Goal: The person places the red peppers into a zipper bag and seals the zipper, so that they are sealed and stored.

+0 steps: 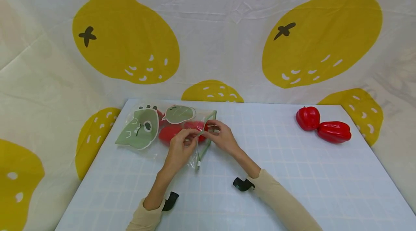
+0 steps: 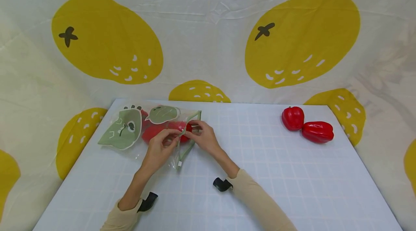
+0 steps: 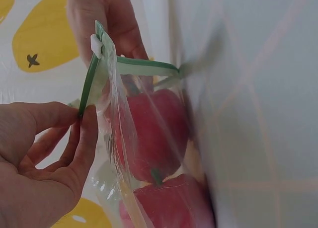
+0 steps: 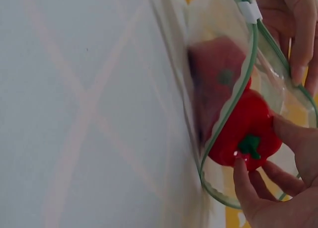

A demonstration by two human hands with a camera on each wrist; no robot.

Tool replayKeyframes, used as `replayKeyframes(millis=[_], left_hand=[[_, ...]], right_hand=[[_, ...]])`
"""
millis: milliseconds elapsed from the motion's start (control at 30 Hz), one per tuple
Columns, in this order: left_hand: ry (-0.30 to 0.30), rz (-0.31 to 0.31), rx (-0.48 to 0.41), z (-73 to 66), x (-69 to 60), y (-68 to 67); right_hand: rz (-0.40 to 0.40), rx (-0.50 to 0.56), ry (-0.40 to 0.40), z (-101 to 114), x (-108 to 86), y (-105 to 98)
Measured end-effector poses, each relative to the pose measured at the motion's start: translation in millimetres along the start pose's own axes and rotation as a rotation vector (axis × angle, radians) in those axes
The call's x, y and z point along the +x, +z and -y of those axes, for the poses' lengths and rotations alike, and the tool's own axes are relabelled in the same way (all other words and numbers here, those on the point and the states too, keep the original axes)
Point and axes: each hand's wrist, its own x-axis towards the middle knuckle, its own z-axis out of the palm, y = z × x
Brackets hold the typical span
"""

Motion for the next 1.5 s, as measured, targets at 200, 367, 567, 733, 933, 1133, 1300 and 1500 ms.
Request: replayKeyframes(millis=[200,367,567,733,933,1133,1300,1500], left_hand=[[0.022,-0.005,0.003,0.5,-0.9,-0.1],[0.042,-0.012,-0.007,0.9,-0.5,0.1],[0.065,-0.021,-0.016,1.5,-0.1,0.7],[0.064,-0.02,-0.016,0.7,0.4,0.8],[0.063,-0.017,-0.016,-0.6,0.5,-0.2],[0.091,-0.026,-0.039,0.6,0.6,-0.3],[0.13,-0.046,-0.035,1.6,1.0,0.5],[0.159,-0.055,-0.03,0.7,1.1,0.5]], right_hand=[[-0.007,0.057,0.009,2,1.8,7],[-0.028,0.073,-0.008,3,4.6,13],[-0.057,0.03,-0.033,-1,9.0,19],[-0.059,0.022,-0.051,-2,11.6,22],[-0.079,0.016,-0.038,-3,15.3,28],[-0.109,0.021,-0.019,-3,17.9,35],[-0.112,0.01,0.006,-2,20.9,40],[-0.117,-0.049,-0.077,-1,22.9,46]])
